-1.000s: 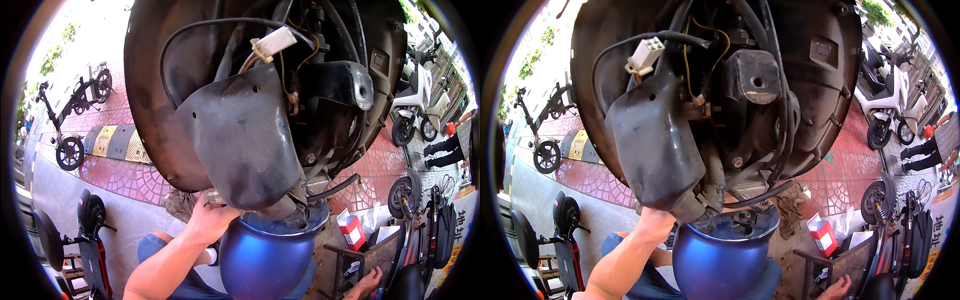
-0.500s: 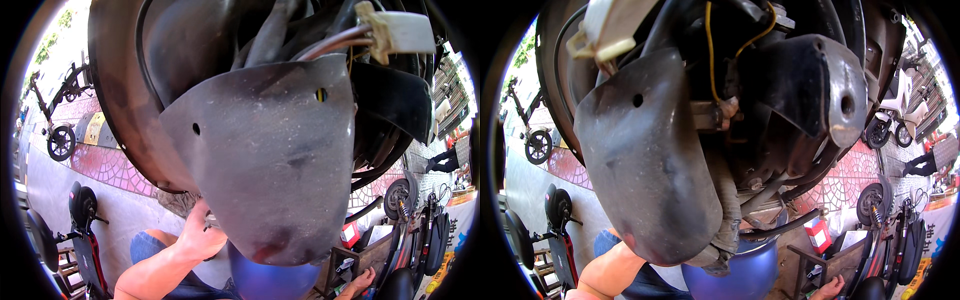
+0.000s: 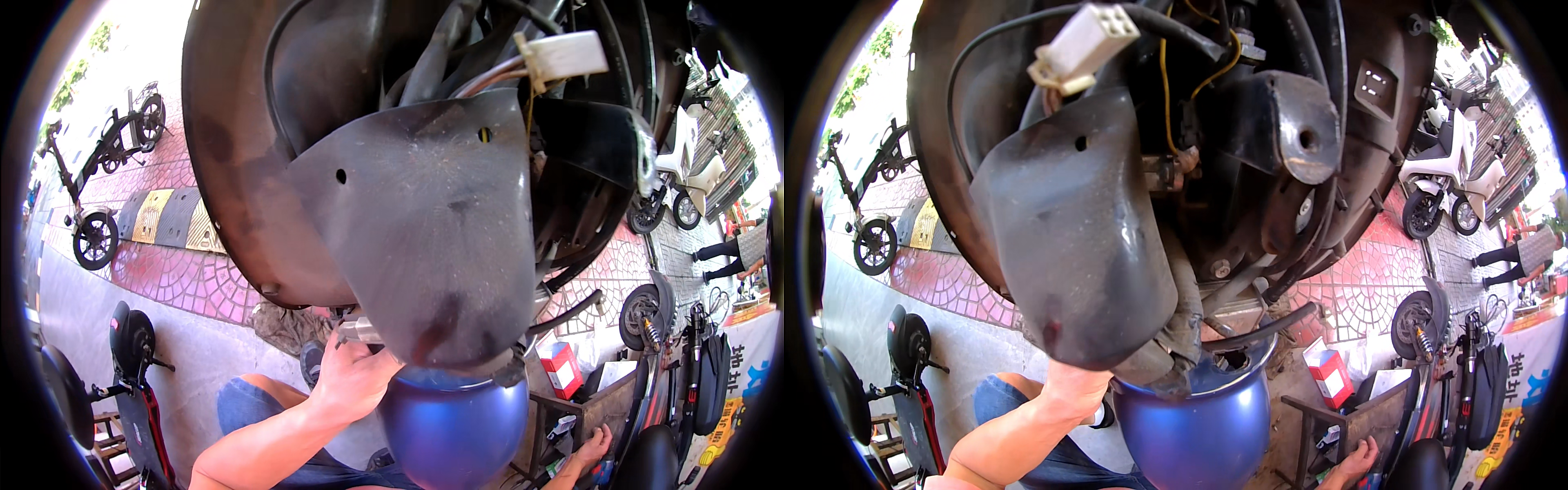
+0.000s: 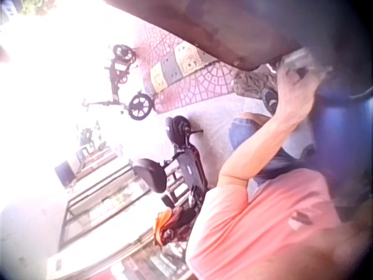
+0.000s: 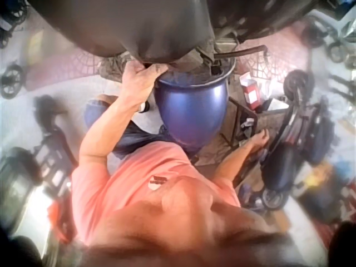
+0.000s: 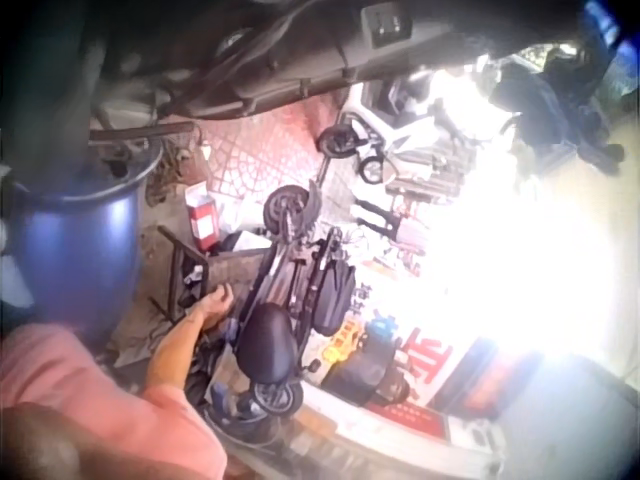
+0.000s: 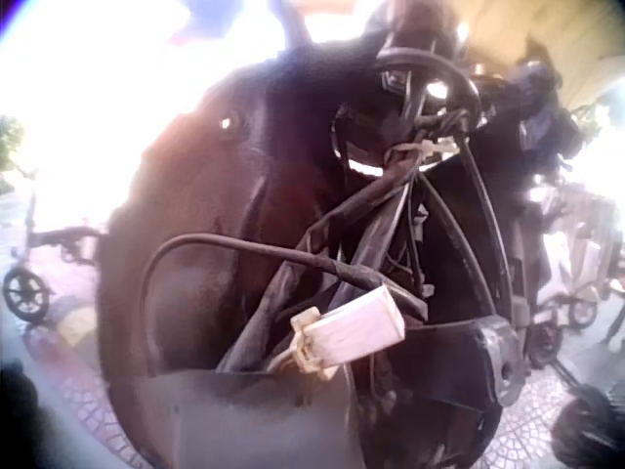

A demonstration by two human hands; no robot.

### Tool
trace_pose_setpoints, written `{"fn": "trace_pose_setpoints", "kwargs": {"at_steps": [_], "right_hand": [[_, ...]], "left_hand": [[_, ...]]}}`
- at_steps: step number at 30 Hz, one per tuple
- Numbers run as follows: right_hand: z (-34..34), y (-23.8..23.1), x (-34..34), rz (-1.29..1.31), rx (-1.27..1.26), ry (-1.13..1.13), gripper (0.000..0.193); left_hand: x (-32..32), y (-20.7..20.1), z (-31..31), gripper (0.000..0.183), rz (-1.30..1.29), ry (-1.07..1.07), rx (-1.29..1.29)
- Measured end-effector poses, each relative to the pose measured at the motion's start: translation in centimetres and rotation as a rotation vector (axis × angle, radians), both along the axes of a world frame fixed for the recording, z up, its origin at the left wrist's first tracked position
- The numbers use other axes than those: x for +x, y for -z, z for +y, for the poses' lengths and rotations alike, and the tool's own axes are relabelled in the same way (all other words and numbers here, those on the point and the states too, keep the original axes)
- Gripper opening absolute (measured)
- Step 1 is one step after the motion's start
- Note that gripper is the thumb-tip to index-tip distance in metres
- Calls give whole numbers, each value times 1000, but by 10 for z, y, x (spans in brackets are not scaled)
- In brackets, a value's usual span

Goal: The person removes a blue plastic front panel from a scooter and uses a wrench and a screwdriver to loosen and manipulate mechanical components and wires behind the panel.

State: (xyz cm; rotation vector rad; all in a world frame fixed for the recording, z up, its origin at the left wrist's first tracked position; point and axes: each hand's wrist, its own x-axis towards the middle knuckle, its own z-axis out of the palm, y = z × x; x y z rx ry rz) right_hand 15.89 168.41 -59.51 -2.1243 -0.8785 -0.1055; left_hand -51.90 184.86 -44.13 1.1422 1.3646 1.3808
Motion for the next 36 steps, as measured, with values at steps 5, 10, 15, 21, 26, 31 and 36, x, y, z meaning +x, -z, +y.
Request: {"fn": "trace_pose_setpoints", "kwargs": {"at_steps": [5,10,15,21,26,31,36], "right_hand": [[42,-71,-156,611,61,-278,38],[34,-168,-316,624,-223,-869,110],[24,-183,-380,361,-115,-1002,114],[18,-165,-406,97,-64,-945,119],[28,-169,-420,34,-33,-897,114],[35,-178,-427,46,-62,-906,112],[42,-177,-409,250,-69,-888,120]], "left_hand": [[4,-18,11,25,-507,46,-95],[1,-24,11,28,-356,76,-128],[-1,-28,11,28,-314,74,-148],[-3,-21,13,27,-302,88,-131],[-6,-26,18,25,-289,118,-139],[-8,-14,17,27,-423,90,-240],[-3,-16,19,30,-686,56,-243]]}}
